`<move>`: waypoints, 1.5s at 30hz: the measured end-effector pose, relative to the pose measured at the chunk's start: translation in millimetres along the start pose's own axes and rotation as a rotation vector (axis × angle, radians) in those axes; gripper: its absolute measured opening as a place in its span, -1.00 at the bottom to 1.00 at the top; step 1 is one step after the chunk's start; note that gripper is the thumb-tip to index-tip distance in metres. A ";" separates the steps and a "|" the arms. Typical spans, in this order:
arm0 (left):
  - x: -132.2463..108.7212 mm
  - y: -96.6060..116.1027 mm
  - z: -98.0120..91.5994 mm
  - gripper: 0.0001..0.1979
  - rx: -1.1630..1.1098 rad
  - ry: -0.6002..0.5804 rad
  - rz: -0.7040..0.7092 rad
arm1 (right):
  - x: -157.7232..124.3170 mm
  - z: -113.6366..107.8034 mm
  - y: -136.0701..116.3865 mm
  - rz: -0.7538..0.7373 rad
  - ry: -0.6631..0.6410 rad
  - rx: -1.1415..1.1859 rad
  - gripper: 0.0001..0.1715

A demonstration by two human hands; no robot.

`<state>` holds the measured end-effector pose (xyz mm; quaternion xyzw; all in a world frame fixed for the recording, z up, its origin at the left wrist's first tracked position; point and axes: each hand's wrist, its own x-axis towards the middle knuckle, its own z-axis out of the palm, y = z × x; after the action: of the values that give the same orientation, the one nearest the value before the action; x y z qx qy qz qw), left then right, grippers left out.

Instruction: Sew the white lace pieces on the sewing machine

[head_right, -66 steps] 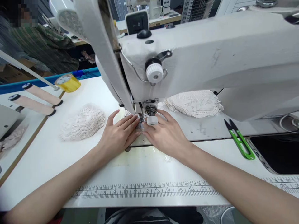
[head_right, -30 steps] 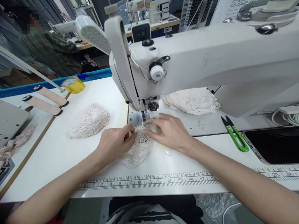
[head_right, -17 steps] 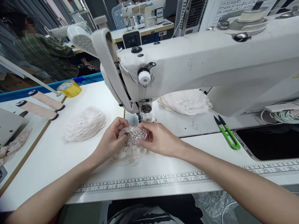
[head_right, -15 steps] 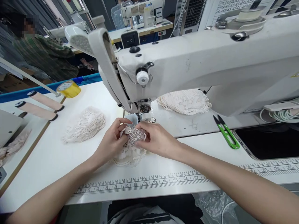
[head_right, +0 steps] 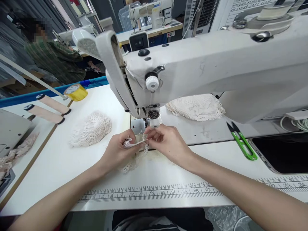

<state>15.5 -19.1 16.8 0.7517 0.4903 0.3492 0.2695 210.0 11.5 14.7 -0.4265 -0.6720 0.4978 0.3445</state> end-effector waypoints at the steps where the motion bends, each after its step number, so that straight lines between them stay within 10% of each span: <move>1: -0.5 -3.5 1.5 -0.78 0.087 0.039 0.108 | -1.1 0.3 0.0 -0.010 0.008 0.020 -0.88; 6: -0.6 -15.0 3.3 -0.79 0.358 0.161 0.472 | -6.6 0.0 1.8 -0.218 0.018 -0.008 -0.88; 11: 0.0 -13.8 2.4 -0.78 0.331 0.153 0.430 | -7.4 -2.0 4.8 -0.530 -0.001 -0.283 -0.79; 24: -1.1 -7.8 1.9 -0.77 0.166 0.095 0.309 | -6.5 -5.8 9.5 -0.757 0.000 -0.446 -0.73; 45: -4.9 -0.2 1.0 -0.77 0.112 0.078 0.235 | -9.4 -6.9 7.9 -0.793 0.059 -0.543 -0.85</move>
<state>14.8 -23.7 14.7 0.8037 0.4277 0.3795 0.1650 221.7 6.6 8.6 -0.2259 -0.8784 0.1222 0.4031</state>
